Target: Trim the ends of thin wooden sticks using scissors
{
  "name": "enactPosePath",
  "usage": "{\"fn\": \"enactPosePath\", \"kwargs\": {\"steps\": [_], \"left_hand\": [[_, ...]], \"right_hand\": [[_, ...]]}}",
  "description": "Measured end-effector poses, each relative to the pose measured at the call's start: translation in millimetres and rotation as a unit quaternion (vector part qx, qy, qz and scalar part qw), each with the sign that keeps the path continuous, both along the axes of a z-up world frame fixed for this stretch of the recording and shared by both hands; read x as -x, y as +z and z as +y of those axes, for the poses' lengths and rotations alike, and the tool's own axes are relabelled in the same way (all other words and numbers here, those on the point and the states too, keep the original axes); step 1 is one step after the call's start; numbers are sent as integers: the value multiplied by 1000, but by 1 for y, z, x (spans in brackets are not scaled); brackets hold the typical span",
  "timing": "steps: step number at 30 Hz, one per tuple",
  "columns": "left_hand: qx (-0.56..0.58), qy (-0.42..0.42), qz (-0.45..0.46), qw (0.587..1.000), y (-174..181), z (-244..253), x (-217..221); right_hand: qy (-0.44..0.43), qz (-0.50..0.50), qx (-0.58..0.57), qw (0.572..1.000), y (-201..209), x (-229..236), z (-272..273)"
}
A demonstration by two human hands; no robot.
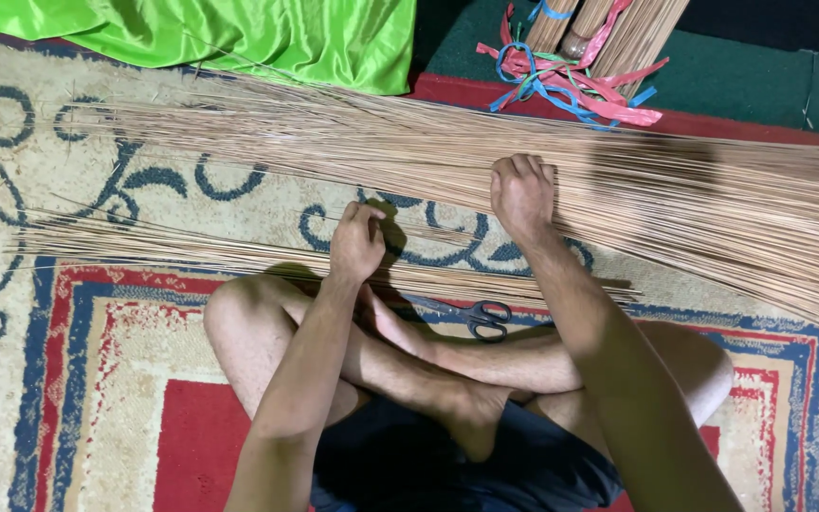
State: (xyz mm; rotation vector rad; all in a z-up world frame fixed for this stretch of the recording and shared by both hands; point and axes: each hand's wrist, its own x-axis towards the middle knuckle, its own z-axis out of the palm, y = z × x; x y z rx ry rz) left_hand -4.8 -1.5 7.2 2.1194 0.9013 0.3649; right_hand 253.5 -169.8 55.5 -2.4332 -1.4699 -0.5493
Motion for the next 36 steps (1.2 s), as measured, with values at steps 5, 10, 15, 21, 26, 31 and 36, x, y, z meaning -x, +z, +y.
{"fn": "enactPosePath", "kwargs": {"steps": [5, 10, 15, 21, 26, 31, 36], "left_hand": [[-20, -16, -19, 999, 16, -3, -2], [-28, -23, -16, 999, 10, -3, -2], [-27, -24, -19, 999, 9, -3, -1], [-25, -27, -13, 999, 8, -2, -1], [-190, -72, -80, 976, 16, -9, -11], [-364, -126, -126, 914, 103, -35, -47], [-380, -248, -5, 891, 30, -10, -52]], "right_hand": [[24, -9, -12, 1000, -5, 2, -4], [35, 2, -15, 999, 0, 5, -5], [33, 17, -8, 999, -1, 3, -9], [34, 36, -7, 999, 9, 6, -8], [54, 14, -17, 998, -22, 0, -7], [119, 13, -22, 993, -7, 48, 6], [192, 47, -32, 980, 13, 72, -11]]}}
